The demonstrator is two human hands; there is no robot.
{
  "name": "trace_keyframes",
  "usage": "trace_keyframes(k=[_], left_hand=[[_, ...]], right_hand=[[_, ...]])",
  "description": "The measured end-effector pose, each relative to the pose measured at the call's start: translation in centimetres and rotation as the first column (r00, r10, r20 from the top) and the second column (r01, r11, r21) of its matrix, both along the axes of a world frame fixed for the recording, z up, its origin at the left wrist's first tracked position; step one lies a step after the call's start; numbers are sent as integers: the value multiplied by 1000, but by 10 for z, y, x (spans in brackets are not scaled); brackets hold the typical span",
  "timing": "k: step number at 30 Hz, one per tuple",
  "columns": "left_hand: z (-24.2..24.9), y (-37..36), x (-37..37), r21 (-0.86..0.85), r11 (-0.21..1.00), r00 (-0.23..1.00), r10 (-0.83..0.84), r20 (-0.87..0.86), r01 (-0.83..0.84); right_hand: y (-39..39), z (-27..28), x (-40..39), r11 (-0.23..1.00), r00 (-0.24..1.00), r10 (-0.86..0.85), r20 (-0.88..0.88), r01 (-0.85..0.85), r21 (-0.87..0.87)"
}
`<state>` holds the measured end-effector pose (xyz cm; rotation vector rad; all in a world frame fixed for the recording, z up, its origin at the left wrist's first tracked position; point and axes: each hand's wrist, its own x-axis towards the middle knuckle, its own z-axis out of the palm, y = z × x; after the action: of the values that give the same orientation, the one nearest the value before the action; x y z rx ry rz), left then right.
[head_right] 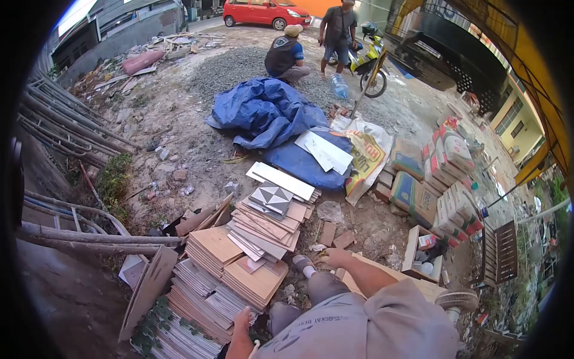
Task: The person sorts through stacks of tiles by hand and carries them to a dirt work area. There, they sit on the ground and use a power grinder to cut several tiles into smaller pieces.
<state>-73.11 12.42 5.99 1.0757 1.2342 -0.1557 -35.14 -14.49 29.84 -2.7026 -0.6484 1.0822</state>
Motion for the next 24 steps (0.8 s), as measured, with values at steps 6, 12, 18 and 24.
trace_keyframes(k=[6, 12, 18, 24], left_hand=[[13, 28, -6, 117, 985, 980, -107, -169, 128], [34, 58, 2, 234, 972, 993, 18, -117, 10], [41, 50, 37, 126, 991, 999, 42, 19, -44], [61, 11, 47, 85, 996, 1000, 31, 3, -31]], right_hand=[[-137, -26, -18, 967, 984, -151, 94, 167, -191], [-183, -40, -42, 920, 949, -287, 127, 310, -238], [-144, -36, -18, 966, 976, -211, 52, 216, -143], [-91, -23, 19, 979, 962, -201, 184, 189, 81]])
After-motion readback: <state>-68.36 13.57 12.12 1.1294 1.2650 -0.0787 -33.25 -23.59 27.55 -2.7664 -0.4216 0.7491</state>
